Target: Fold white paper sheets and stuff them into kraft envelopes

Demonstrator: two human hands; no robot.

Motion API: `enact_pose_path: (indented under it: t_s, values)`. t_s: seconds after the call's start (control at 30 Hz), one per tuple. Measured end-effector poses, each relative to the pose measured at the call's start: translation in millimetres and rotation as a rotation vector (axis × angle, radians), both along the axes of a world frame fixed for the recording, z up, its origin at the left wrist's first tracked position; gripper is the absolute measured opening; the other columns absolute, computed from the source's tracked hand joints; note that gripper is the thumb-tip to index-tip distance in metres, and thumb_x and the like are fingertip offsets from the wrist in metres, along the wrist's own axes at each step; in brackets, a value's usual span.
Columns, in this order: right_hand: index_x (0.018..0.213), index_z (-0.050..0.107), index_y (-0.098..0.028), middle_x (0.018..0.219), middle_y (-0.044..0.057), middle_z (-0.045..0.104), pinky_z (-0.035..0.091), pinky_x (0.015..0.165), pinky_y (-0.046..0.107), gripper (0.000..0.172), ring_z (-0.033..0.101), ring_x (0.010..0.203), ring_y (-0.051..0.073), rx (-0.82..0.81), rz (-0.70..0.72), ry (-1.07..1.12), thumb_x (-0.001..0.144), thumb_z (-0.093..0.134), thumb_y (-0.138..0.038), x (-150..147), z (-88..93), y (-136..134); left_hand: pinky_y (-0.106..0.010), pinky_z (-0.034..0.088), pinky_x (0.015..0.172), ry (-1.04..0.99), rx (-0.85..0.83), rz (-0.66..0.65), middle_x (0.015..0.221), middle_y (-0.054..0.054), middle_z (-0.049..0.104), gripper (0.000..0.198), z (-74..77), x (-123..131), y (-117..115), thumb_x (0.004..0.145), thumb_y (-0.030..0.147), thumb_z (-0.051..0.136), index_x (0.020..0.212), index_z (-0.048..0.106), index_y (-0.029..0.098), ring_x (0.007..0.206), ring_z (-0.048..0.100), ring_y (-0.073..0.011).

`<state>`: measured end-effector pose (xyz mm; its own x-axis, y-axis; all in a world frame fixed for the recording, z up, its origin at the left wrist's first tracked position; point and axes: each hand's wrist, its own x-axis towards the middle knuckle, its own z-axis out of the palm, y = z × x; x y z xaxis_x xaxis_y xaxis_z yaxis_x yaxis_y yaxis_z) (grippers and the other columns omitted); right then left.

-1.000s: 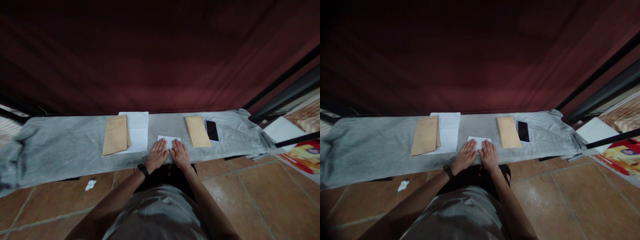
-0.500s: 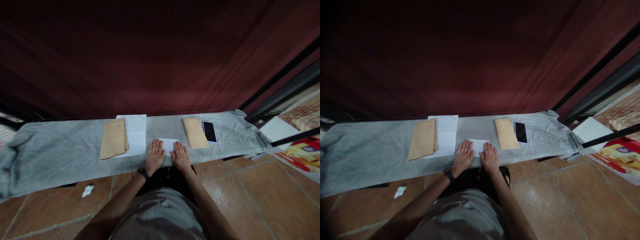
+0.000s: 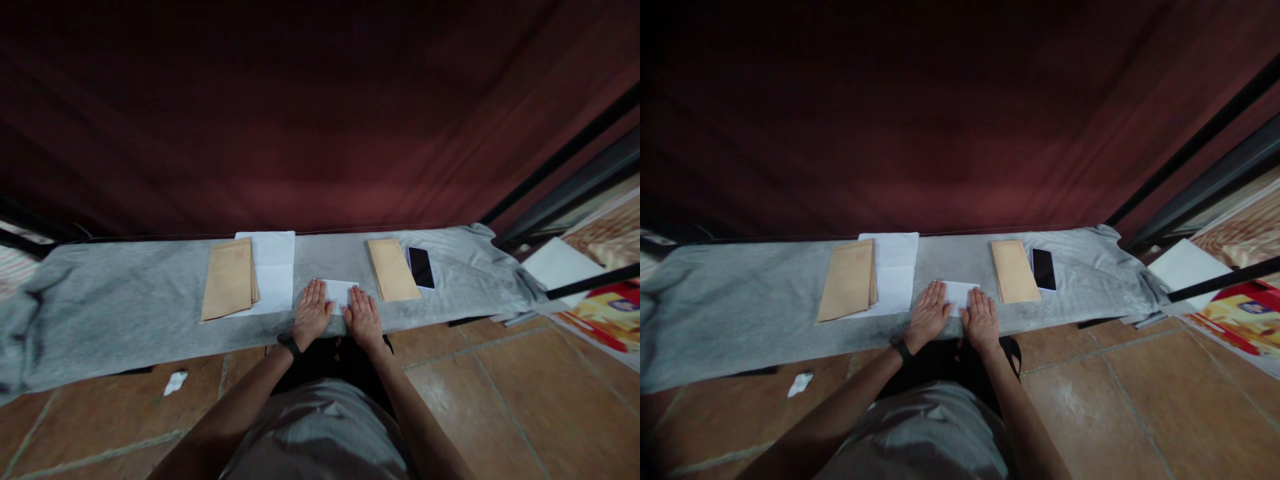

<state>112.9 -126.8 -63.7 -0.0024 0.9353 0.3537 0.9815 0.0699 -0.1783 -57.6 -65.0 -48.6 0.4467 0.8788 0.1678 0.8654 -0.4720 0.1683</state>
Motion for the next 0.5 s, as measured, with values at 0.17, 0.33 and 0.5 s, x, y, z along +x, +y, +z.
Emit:
enact_pose_path:
  t_s: [0.17, 0.33, 0.5]
  values:
    - [0.153, 0.037, -0.010, 0.153, 0.017, 0.046, 0.030, 0.117, 0.050, 0.057, 0.043, 0.141, 0.030, -0.003, -0.008, 0.010, 0.104, 0.037, -0.040, -2, 0.7, 0, -0.047, 0.029, 0.121, 0.003, 0.017, 0.046, 0.159, -0.020, 0.033, 0.065, 0.5, -6, -1, 0.100, 0.040, 0.036, 0.153, 0.031, 0.002, 0.150, 0.028, -0.0292]
    - [0.152, 0.039, -0.011, 0.152, 0.017, 0.047, 0.030, 0.117, 0.049, 0.055, 0.043, 0.141, 0.029, 0.000, -0.016, 0.019, 0.104, 0.039, -0.038, -1, 3.4, 0, -0.046, 0.029, 0.121, 0.029, 0.016, 0.027, 0.159, -0.019, 0.033, 0.061, 3.8, -14, -9, 0.101, 0.037, 0.034, 0.153, 0.031, 0.003, 0.149, 0.029, -0.0277]
    - [0.150, 0.040, -0.007, 0.153, 0.019, 0.045, 0.030, 0.117, 0.053, 0.052, 0.040, 0.143, 0.031, 0.006, -0.046, 0.061, 0.104, 0.036, -0.031, -17, 11.9, -3, -0.049, 0.029, 0.121, 0.026, 0.051, -0.061, 0.157, -0.016, 0.039, 0.058, 6.0, -26, -28, 0.102, 0.034, 0.031, 0.154, 0.032, 0.008, 0.149, 0.029, -0.0262]
